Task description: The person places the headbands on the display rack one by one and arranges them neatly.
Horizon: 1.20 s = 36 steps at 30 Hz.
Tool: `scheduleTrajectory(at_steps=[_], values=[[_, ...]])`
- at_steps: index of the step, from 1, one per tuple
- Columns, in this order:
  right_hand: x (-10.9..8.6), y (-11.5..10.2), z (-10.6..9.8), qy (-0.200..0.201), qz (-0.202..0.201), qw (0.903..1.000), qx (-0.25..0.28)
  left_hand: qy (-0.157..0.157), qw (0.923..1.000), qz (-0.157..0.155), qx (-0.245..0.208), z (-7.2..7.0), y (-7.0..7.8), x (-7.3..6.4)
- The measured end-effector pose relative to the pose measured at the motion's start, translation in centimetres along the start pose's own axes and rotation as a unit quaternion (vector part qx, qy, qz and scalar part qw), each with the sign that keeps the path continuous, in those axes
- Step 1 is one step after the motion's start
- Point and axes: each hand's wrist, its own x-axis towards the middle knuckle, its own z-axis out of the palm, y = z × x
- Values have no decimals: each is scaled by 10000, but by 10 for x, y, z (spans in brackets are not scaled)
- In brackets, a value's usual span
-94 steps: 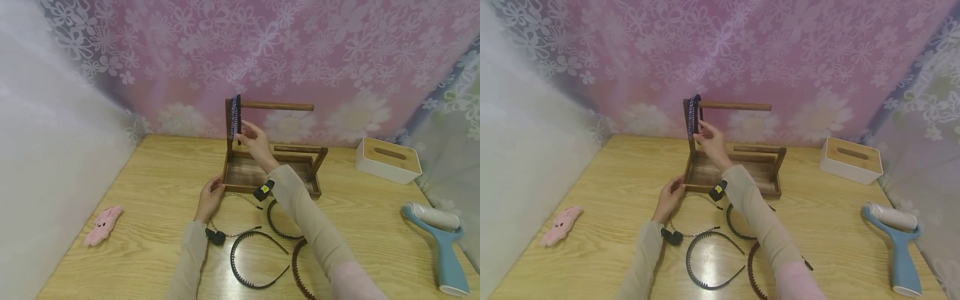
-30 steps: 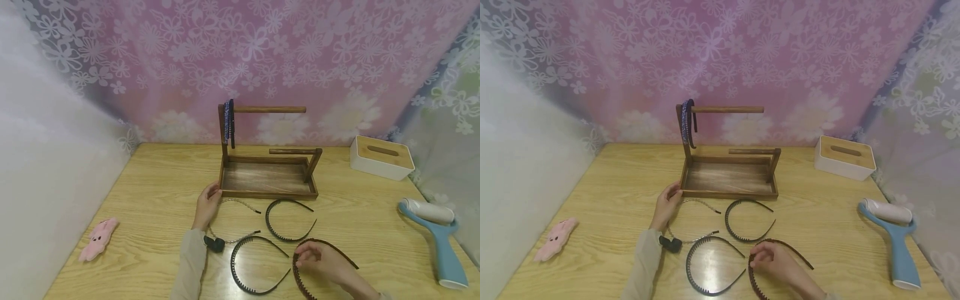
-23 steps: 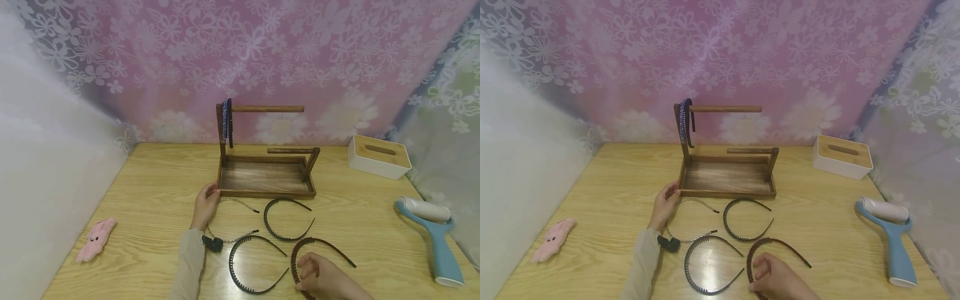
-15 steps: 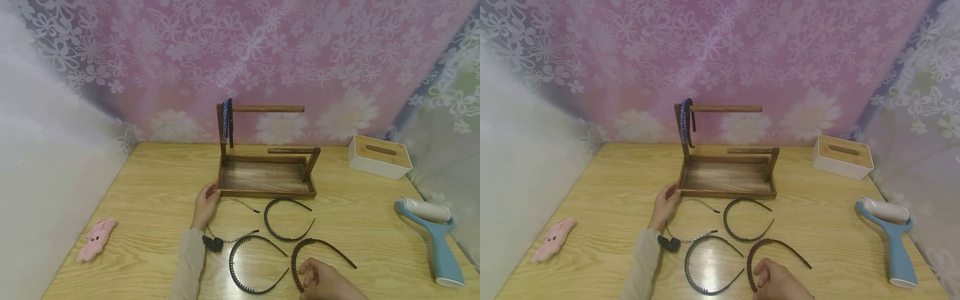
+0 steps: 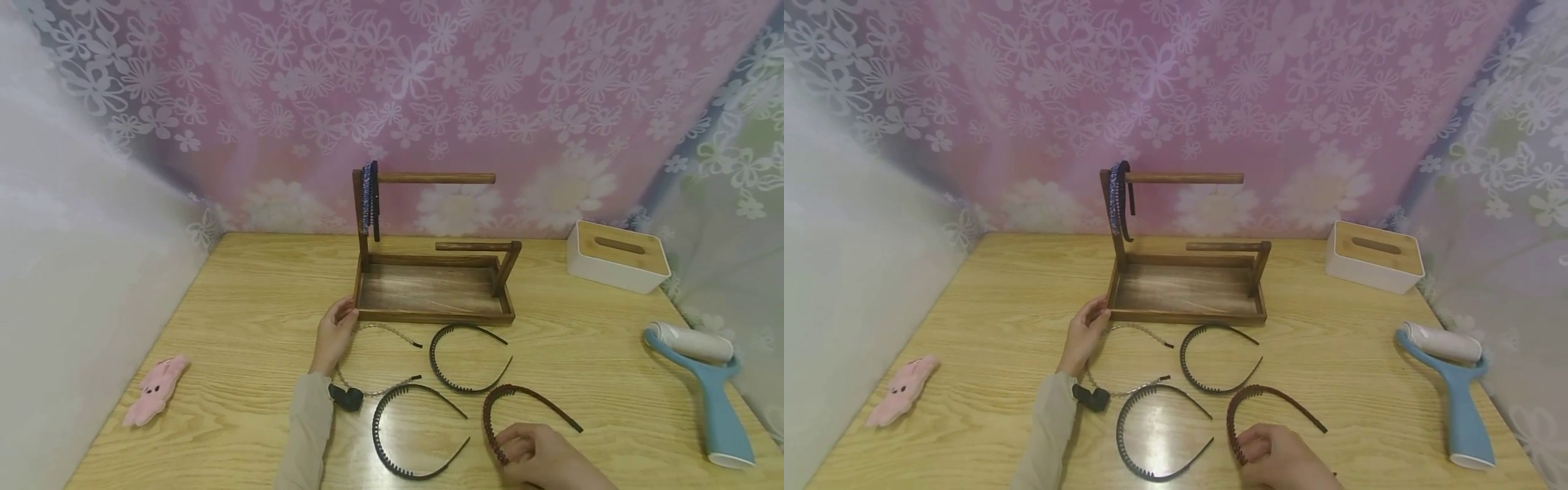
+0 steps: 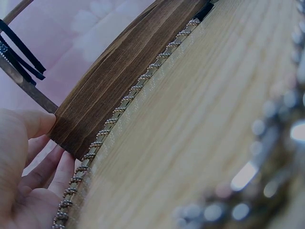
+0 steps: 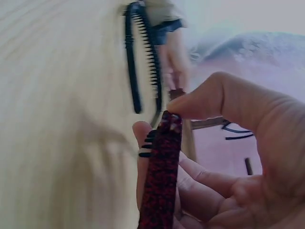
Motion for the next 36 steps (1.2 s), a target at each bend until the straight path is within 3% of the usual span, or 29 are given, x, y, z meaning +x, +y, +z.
scheduleTrajectory(at_steps=[8, 11, 16, 20, 25, 30, 32, 36], values=[[-14, -7, -30, 53, -269, 9992, 303, -8, 10000, -1, 45, 0, -2, 0], [-16, -10, -39, 143, -272, 9983, 500, 11, 10000, 9, 22, 0, -10, 5], [-17, -16, -47, 872, -57, 9945, 568, 95, 10000, 28, -6, 0, -32, 17], [-18, -20, -53, 1524, -13, 9842, 903, 141, 9998, 93, 63, 0, -36, 18], [-15, -18, -64, 1547, -765, 9680, 1819, 173, 9998, 114, 59, 1, -36, 18], [-12, -13, -70, 1175, -1917, 9365, 2692, 166, 9998, 83, 63, 1, -37, 17], [-10, -13, -73, 1062, -2223, 9261, 2856, 160, 9998, 72, 54, 1, -37, 17], [-7, -16, -83, 992, -2547, 9174, 2891, 156, 9999, 46, 38, 2, -36, 18]])
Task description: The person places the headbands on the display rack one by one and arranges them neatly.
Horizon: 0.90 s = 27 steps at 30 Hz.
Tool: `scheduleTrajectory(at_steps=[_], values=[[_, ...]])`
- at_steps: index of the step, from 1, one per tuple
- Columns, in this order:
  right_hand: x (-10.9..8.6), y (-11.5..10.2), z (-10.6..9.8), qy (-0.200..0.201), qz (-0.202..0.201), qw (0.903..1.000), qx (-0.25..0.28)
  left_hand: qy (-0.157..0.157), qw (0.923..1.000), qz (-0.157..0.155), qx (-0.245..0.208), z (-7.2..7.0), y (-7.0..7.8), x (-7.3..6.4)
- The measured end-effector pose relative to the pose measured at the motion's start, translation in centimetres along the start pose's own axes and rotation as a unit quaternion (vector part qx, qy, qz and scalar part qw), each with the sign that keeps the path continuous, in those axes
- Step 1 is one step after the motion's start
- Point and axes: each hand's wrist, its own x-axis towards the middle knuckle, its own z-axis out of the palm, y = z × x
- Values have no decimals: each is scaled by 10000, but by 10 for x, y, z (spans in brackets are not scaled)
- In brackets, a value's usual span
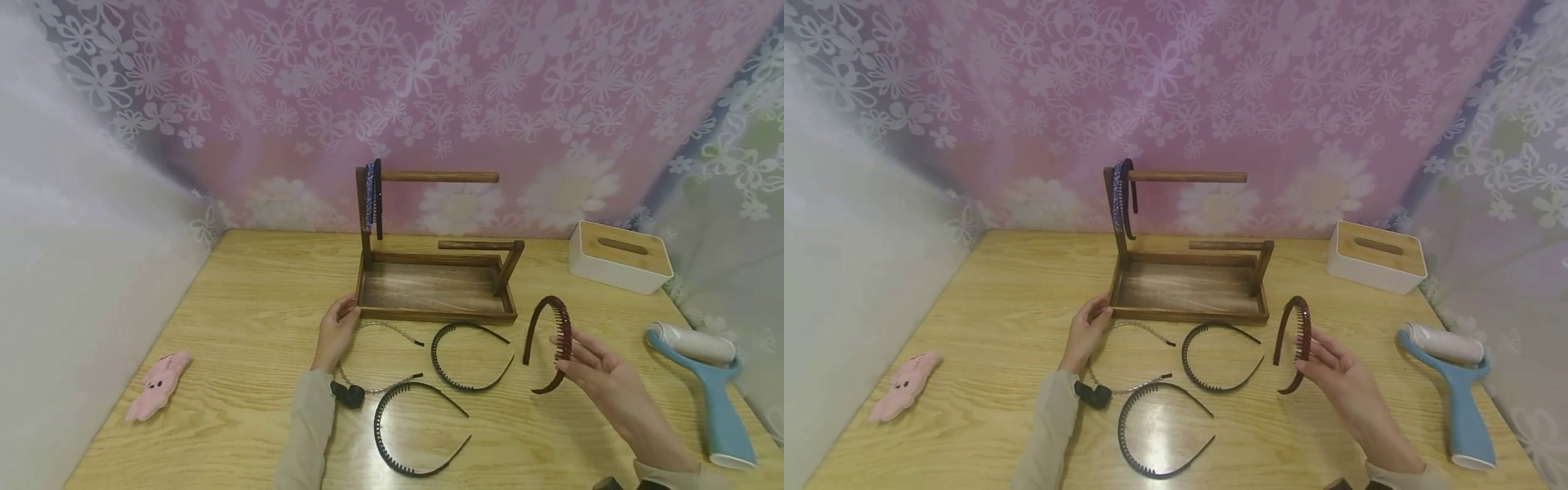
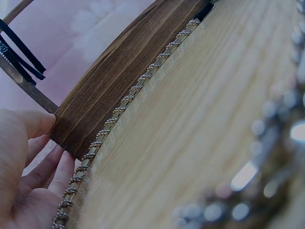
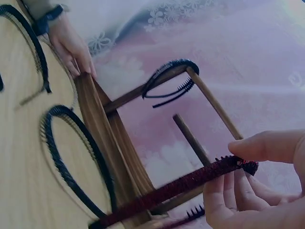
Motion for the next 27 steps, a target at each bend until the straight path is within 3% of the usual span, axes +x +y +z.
scheduleTrajectory(at_steps=[6, 13, 17, 22, 27], values=[[20, -9, -9, -104, -358, 9990, -254, 30, 10000, -11, -15, 0, 1, -1], [40, -23, -7, -140, -725, 9970, 251, 39, 10000, -47, -13, 1, -3, 1], [50, -34, 0, 102, -790, 9964, 276, 21, 10000, -53, -17, 1, 9, -4], [60, -52, 11, 709, -809, 9926, -560, -23, 10000, -36, 70, 0, 32, -16], [75, -67, 21, 1121, -871, 9729, -1827, 17, 9999, -42, 123, -1, 37, -18]])
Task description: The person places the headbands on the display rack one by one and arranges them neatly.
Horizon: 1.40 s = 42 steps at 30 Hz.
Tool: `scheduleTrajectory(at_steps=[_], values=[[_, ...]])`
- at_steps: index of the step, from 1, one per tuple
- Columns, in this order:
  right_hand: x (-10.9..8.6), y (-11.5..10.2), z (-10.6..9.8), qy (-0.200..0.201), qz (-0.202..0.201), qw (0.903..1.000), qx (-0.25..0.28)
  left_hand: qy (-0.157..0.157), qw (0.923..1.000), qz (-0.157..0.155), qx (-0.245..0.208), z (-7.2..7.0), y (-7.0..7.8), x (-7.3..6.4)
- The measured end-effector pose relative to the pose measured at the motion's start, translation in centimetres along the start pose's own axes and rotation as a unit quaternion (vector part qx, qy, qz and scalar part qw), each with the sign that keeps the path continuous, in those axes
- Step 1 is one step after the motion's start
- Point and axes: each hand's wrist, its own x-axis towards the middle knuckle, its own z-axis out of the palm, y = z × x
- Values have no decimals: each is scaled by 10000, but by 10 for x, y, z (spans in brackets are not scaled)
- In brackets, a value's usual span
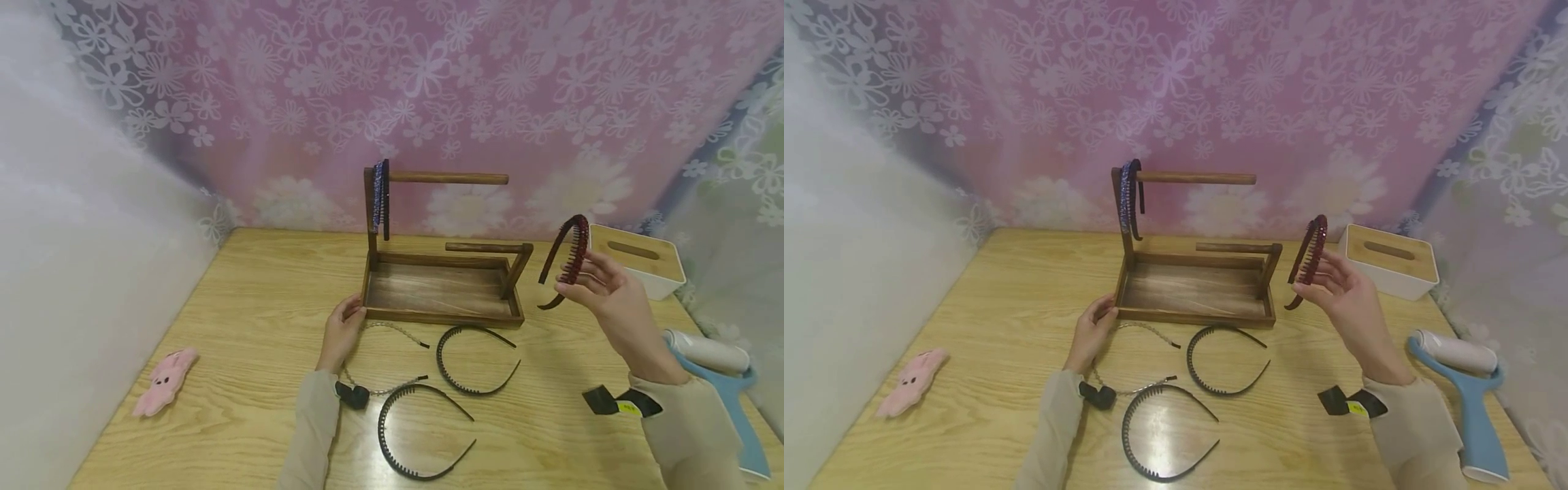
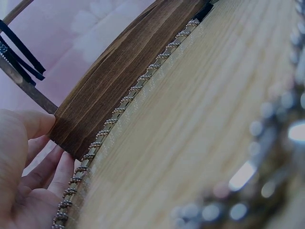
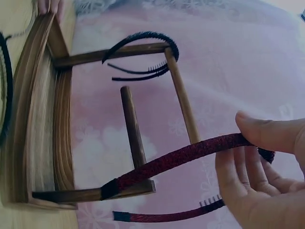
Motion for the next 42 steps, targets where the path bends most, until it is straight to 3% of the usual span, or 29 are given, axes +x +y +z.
scheduleTrajectory(at_steps=[6, 11, 18, 26, 34, 42], values=[[20, -3, 11, 249, -501, 9956, -750, -71, 9999, -40, -70, 0, -1, 1], [36, -1, 16, 152, -823, 9927, -870, -144, 9998, -104, -133, -1, -1, 1], [58, -9, 29, 97, -588, 9950, -803, -110, 9998, -95, -129, -3, 0, 0], [80, -23, 54, 10, -766, 9933, -868, -141, 9998, -87, -114, -4, 0, 0], [99, -23, 79, -128, -764, 9892, -1245, -9, 9999, -20, -133, 0, -35, 17], [113, -13, 106, -292, -577, 9815, -1800, 48, 9999, 81, -57, 2, -38, 19]])
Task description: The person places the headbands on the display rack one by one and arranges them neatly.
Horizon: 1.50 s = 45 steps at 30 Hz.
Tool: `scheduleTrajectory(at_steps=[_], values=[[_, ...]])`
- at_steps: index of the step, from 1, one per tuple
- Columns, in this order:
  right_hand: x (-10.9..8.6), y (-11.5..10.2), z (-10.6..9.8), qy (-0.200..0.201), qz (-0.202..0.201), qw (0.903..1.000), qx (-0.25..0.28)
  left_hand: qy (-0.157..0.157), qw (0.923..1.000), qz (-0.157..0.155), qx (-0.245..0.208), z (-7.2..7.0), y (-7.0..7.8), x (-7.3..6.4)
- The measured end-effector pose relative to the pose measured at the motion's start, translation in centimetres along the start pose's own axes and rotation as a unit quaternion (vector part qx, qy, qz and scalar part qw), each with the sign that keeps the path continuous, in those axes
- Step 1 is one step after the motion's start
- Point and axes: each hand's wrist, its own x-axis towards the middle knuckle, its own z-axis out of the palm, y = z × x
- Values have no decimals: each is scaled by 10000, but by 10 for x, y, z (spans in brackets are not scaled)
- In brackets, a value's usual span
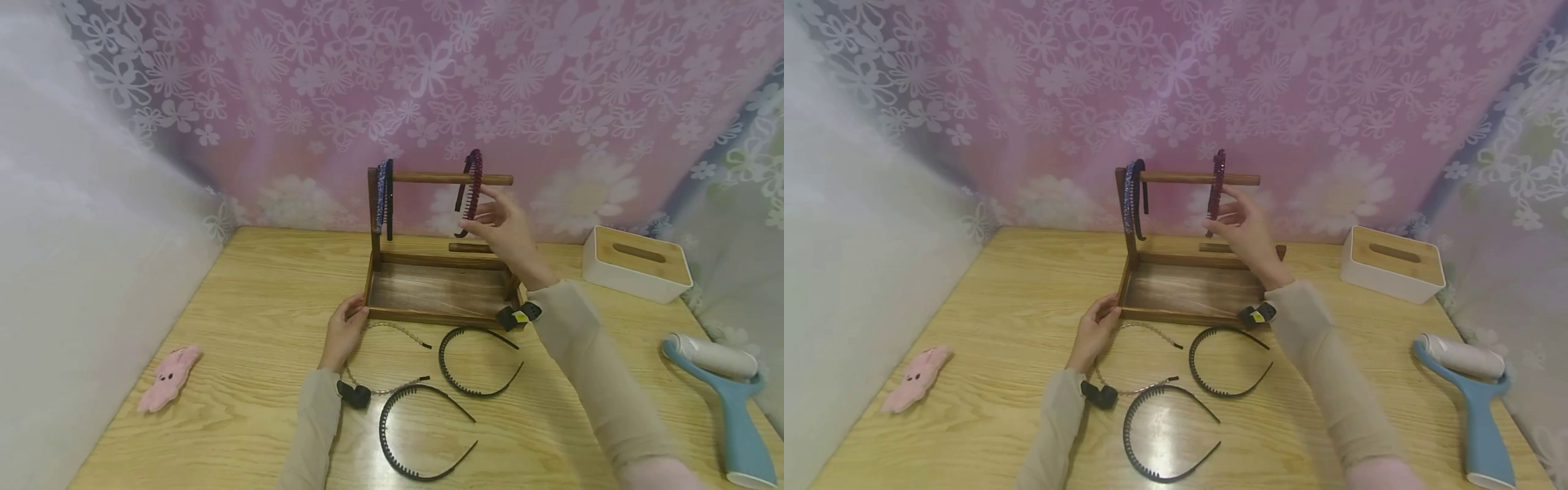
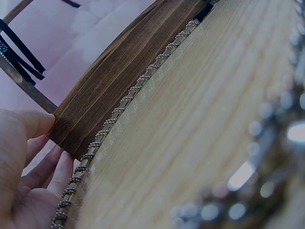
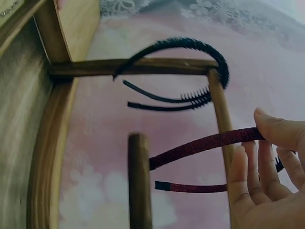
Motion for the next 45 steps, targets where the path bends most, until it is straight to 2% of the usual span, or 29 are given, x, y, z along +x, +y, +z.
scheduleTrajectory(at_steps=[5, 12, 15, 21, 29, 36, 45], values=[[9, 4, 23, -148, -50, 9998, 107, 16, 10000, 10, 32, 0, 0, 0], [23, 5, 56, -510, 122, 9982, 297, -14, 9999, 108, -65, 1, -4, 2], [30, 3, 69, -612, -19, 9976, 315, 22, 9999, 124, -49, 0, -5, 3], [37, 3, 89, -567, -315, 9973, 355, 30, 9999, 102, 67, -1, -4, 2], [35, 5, 98, -591, -101, 9980, 189, -4, 10000, 38, 16, 0, -4, 3], [28, 10, 99, -648, 43, 9974, 314, -46, 10000, 28, -46, 0, -4, 3], [-3, 31, 96, -953, 423, 9923, 669, -17, 10000, 88, 42, -1, -4, 4]])
